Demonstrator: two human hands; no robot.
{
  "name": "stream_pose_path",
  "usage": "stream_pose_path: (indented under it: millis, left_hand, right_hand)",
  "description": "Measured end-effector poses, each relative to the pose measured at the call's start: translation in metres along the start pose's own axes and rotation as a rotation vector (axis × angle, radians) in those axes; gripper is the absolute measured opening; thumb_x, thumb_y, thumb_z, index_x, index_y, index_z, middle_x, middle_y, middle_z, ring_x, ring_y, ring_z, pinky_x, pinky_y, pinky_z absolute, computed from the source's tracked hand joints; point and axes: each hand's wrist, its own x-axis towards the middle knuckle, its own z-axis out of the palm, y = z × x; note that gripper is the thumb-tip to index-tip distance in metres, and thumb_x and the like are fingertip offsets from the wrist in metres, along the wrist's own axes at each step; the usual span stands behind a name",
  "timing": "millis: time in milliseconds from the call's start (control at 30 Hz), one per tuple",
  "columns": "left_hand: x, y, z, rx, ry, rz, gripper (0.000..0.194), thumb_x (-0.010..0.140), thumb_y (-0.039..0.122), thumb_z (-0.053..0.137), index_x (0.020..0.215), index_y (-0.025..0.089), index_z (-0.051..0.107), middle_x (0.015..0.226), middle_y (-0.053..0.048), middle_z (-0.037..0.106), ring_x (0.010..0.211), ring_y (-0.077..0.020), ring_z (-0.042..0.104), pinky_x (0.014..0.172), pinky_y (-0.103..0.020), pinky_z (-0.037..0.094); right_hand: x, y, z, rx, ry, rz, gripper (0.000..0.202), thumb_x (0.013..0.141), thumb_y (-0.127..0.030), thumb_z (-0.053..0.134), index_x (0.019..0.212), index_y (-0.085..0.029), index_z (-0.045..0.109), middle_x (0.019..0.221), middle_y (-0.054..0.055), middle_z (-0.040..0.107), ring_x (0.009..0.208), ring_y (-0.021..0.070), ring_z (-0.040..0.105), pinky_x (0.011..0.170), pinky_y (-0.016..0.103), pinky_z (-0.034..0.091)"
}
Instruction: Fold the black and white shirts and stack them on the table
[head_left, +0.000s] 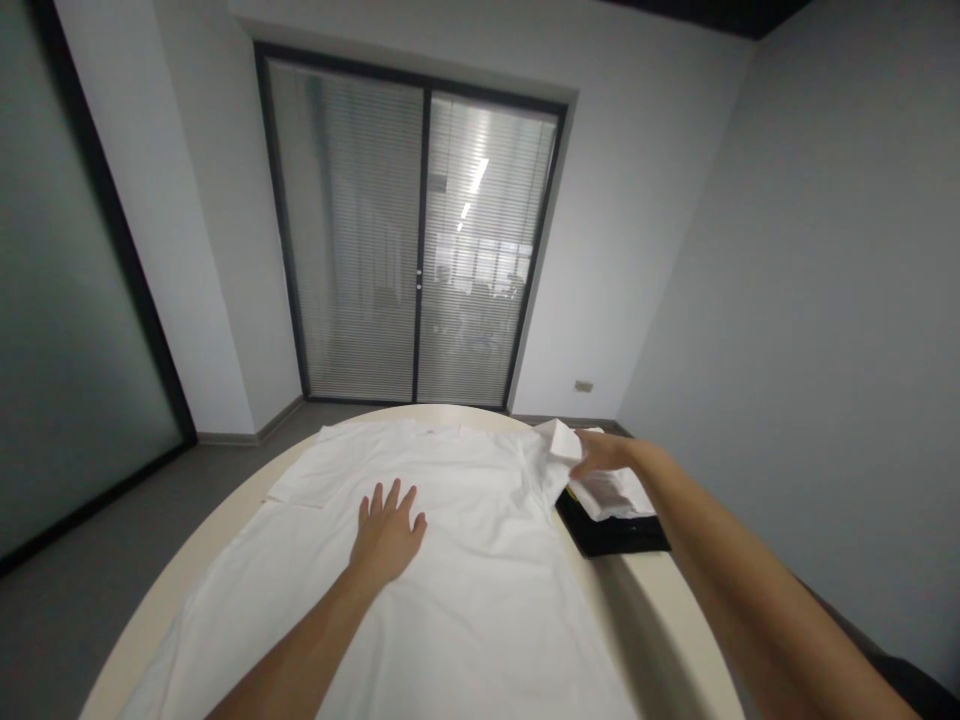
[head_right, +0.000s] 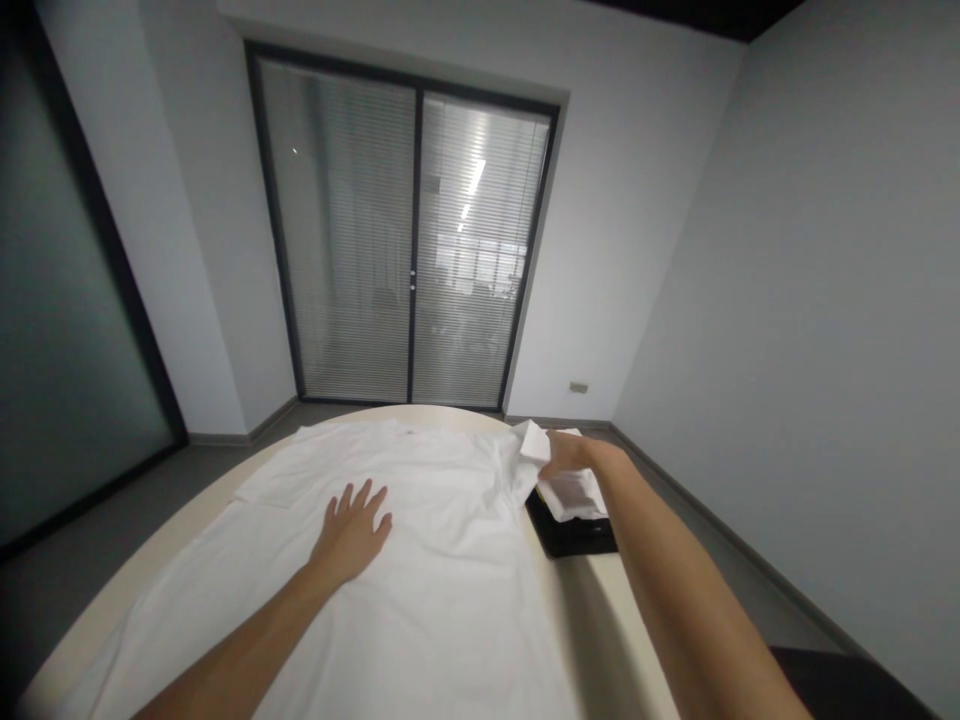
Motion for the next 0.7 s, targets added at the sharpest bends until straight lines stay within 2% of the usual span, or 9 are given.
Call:
stream_pose_path:
  millis: [100, 200, 367, 500, 600, 700]
  left_hand:
    - [-0.001, 0.000, 0.000, 0.006, 0.002, 0.000, 0.056, 0.095, 0.041, 0.040, 0.146, 0.021, 0.047, 0.156, -0.012, 0.037, 0.145, -0.0393, 0.027, 0.116, -0.056, 0.021]
    - [0.000, 0.000, 0.001, 0.014, 0.004, -0.001, 0.055, 0.095, 0.041, 0.040, 0.146, 0.022, 0.047, 0.156, -0.011, 0.037, 0.144, -0.0391, 0.028, 0.115, -0.056, 0.022]
    - [0.000, -0.001, 0.003, 0.013, 0.003, -0.004, 0.056, 0.094, 0.042, 0.041, 0.146, 0.022, 0.047, 0.156, -0.011, 0.038, 0.144, -0.0391, 0.028, 0.115, -0.056, 0.022]
    - [0.000, -0.001, 0.002, 0.020, 0.007, -0.003, 0.056, 0.094, 0.042, 0.039, 0.146, 0.022, 0.048, 0.156, -0.010, 0.037, 0.145, -0.0391, 0.028, 0.116, -0.055, 0.022]
    - [0.000, 0.000, 0.001, 0.023, 0.002, -0.004, 0.056, 0.094, 0.042, 0.039, 0.146, 0.022, 0.048, 0.156, -0.010, 0.037, 0.144, -0.0394, 0.028, 0.116, -0.056, 0.022]
    - [0.001, 0.000, 0.000, 0.022, -0.006, -0.001, 0.056, 0.094, 0.043, 0.039, 0.146, 0.022, 0.047, 0.157, -0.011, 0.036, 0.144, -0.0391, 0.028, 0.115, -0.056, 0.022]
  right_hand:
    - [-0.005, 0.002, -0.005, 0.103, -0.176, -0.109, 0.025, 0.076, -0.022, 0.072, 0.100, -0.013, 0.074, 0.097, 0.008, 0.074, 0.085, 0.0154, 0.066, 0.078, 0.021, 0.047]
    - [-0.002, 0.001, -0.012, 0.171, -0.178, -0.098, 0.024, 0.089, -0.026, 0.057, 0.102, -0.014, 0.072, 0.098, 0.007, 0.074, 0.088, 0.0172, 0.066, 0.077, 0.022, 0.048]
    - [0.007, 0.003, -0.015, 0.165, -0.087, 0.111, 0.040, 0.097, -0.032, 0.040, 0.113, -0.008, 0.067, 0.102, 0.015, 0.072, 0.090, 0.0217, 0.067, 0.072, 0.024, 0.049]
    - [0.007, 0.002, -0.008, 0.127, -0.150, 0.270, 0.044, 0.098, -0.037, 0.042, 0.103, -0.004, 0.071, 0.096, 0.019, 0.073, 0.081, 0.0237, 0.070, 0.069, 0.027, 0.051]
    - [0.003, -0.004, 0.000, 0.074, -0.163, 0.339, 0.053, 0.098, -0.046, 0.043, 0.104, -0.001, 0.071, 0.101, 0.025, 0.071, 0.092, 0.0291, 0.070, 0.078, 0.033, 0.052]
    - [-0.001, -0.014, 0.004, 0.032, -0.123, 0.369, 0.067, 0.098, -0.055, 0.033, 0.112, 0.000, 0.069, 0.112, 0.029, 0.068, 0.109, 0.0326, 0.065, 0.091, 0.039, 0.049]
